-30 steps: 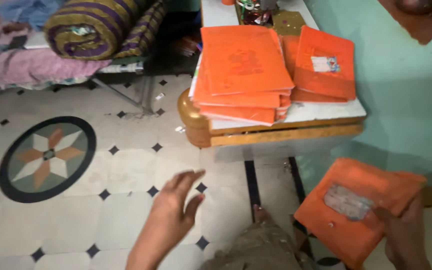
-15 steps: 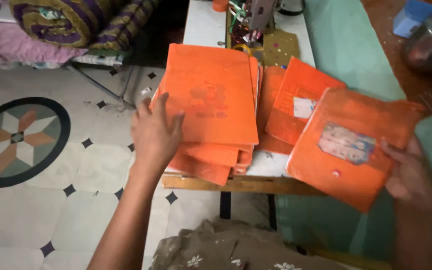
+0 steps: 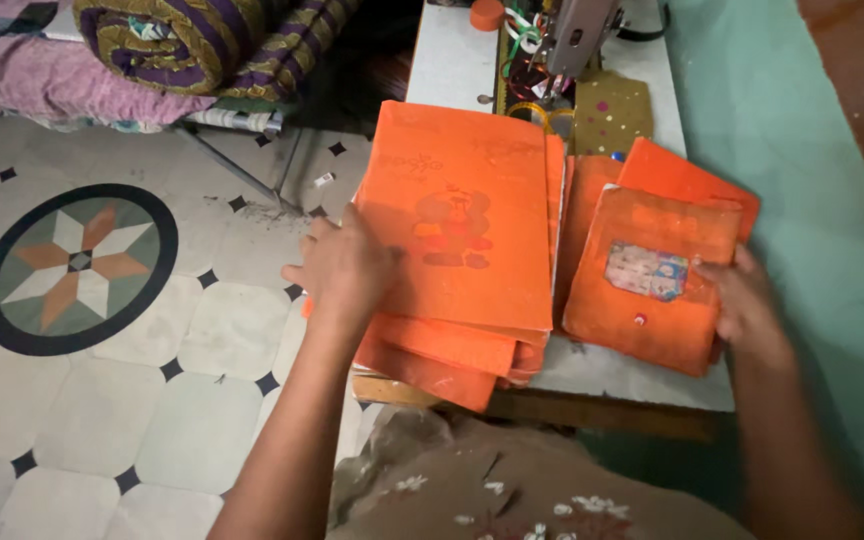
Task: The person sorts through a stack of notebooks on a desk, picking them up individually to check the covers and contents before placing them on a shelf.
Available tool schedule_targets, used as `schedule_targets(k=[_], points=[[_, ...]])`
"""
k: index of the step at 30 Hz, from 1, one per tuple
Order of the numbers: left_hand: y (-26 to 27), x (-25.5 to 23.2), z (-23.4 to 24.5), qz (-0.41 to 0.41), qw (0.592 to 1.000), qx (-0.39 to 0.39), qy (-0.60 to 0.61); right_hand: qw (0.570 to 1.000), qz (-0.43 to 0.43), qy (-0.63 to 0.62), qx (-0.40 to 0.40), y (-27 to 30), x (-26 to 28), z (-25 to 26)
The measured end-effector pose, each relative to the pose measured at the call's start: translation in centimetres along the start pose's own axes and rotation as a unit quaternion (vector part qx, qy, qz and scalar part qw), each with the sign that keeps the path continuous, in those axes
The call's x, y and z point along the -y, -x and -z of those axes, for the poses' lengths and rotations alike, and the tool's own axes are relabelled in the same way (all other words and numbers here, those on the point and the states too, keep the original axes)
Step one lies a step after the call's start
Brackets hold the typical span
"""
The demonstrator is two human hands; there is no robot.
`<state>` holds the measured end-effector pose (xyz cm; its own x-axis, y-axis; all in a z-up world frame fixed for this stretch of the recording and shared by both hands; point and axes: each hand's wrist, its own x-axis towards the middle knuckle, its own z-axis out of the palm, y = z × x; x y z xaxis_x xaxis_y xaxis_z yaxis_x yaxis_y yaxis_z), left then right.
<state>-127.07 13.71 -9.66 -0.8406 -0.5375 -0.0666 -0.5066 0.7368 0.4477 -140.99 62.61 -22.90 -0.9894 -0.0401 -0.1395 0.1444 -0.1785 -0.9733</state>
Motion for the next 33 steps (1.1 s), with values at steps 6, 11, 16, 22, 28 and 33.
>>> schedule_targets(k=[6, 11, 16, 22, 28, 33], points=[[-2.4, -0.6, 2.4, 0.062, 0.991, 0.118, -0.008, 0.939, 0.111, 0.297, -0.133, -1.2, -2.0, -1.8], [-3.3, -0.6, 2.9, 0.070, 0.983, 0.170, -0.004, 0.691, 0.280, 0.636, -0.199, 3.6, 1.8, -9.4], [-3.2, 0.7, 2.6, 0.029, 0.986, 0.133, 0.091, 0.762, 0.370, 0.527, -0.064, 7.4, 3.9, -22.5], [-1.9, 1.9, -0.7, -0.066, 0.997, -0.004, 0.048, 0.667, 0.390, 0.573, 0.273, 10.3, 0.9, -31.8], [-1.9, 2.1, -1.8, -0.052, 0.997, -0.018, 0.045, 0.674, 0.287, 0.653, 0.194, -1.5, 2.4, -27.6], [-1.8, 2.7, -3.0, -0.017, 0.994, -0.032, 0.107, 0.652, 0.290, 0.667, 0.214, -2.2, 1.0, -31.7]])
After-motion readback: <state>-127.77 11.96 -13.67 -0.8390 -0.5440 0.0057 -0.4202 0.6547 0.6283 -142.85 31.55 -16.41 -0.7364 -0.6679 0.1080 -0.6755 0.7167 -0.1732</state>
